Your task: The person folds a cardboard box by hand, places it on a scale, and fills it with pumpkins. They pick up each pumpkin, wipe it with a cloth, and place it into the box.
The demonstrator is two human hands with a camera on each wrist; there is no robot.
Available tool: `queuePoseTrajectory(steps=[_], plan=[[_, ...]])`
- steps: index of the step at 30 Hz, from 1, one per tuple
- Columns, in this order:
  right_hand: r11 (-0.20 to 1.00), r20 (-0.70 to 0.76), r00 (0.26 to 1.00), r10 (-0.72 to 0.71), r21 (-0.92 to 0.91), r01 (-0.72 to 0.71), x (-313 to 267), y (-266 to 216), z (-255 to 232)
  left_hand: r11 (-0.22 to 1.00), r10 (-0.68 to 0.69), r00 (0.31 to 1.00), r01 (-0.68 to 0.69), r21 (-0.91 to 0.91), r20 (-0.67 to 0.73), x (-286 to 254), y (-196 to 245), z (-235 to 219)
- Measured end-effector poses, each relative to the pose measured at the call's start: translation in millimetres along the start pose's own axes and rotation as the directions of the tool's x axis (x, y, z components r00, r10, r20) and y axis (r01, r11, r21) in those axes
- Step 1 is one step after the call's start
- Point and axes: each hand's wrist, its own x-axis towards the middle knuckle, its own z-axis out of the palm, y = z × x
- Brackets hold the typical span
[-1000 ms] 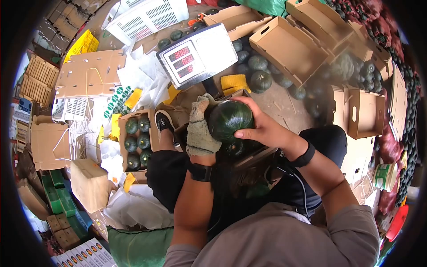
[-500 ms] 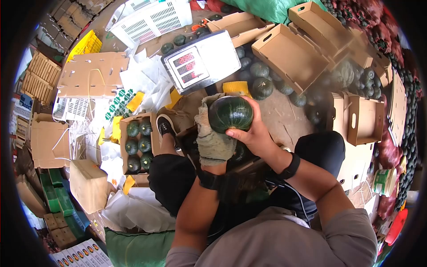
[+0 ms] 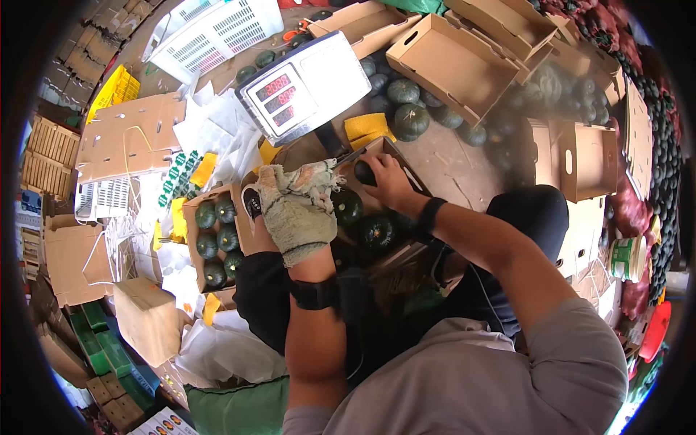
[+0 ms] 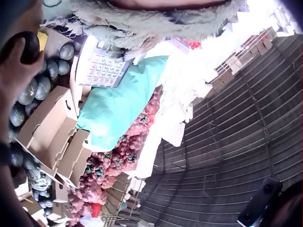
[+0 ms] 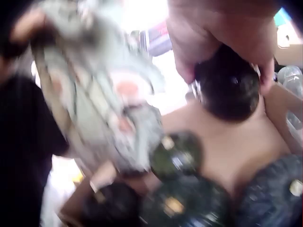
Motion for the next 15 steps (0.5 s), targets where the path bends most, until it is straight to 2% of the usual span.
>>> queuePoseTrajectory(steps=[2,3,6,7,10,11,12,14,15], plan=[[0.921,-0.098,0.949,-0.300,-0.290,0.261,-14.5,24.7,38.2,0.994,-0.006,0.999,0.010,-0.108,0.037,1.8,-6.5,-2.6],[0.944,0.087,0.970,-0.226,-0.227,0.240,-25.9,25.8,46.2,0.983,-0.017,0.998,0.029,-0.183,0.068,3.3,-8.7,-4.3],[0.992,-0.040,0.998,-0.038,-0.119,0.033,-45.1,19.9,47.7,0.913,-0.051,0.983,0.117,-0.391,0.177,5.3,-14.1,-9.0],[0.983,-0.122,0.986,0.111,-0.134,-0.127,-54.0,16.6,45.1,0.920,-0.045,0.984,0.107,-0.377,0.170,4.8,-14.4,-9.8],[0.885,0.115,0.946,0.302,-0.402,-0.234,-86.4,13.5,33.1,0.984,-0.008,0.995,0.026,-0.176,0.102,-1.0,-12.7,-8.3],[0.867,0.066,0.984,0.164,-0.485,-0.112,-92.0,24.8,44.0,0.998,0.030,0.997,-0.026,-0.051,0.070,-5.3,-7.6,-5.0],[0.879,0.105,0.971,0.216,-0.453,-0.146,-88.5,23.6,40.6,0.994,0.076,0.996,-0.079,0.076,0.040,-8.1,-2.5,-3.3],[0.896,0.186,0.933,0.308,-0.387,-0.219,-70.0,21.5,29.7,0.988,0.103,0.993,-0.109,0.110,0.053,-11.5,7.0,-6.8],[0.955,0.260,0.919,0.295,-0.092,-0.281,-64.7,29.6,25.9,0.985,0.115,0.992,-0.121,0.124,0.059,-13.6,10.6,-8.3]])
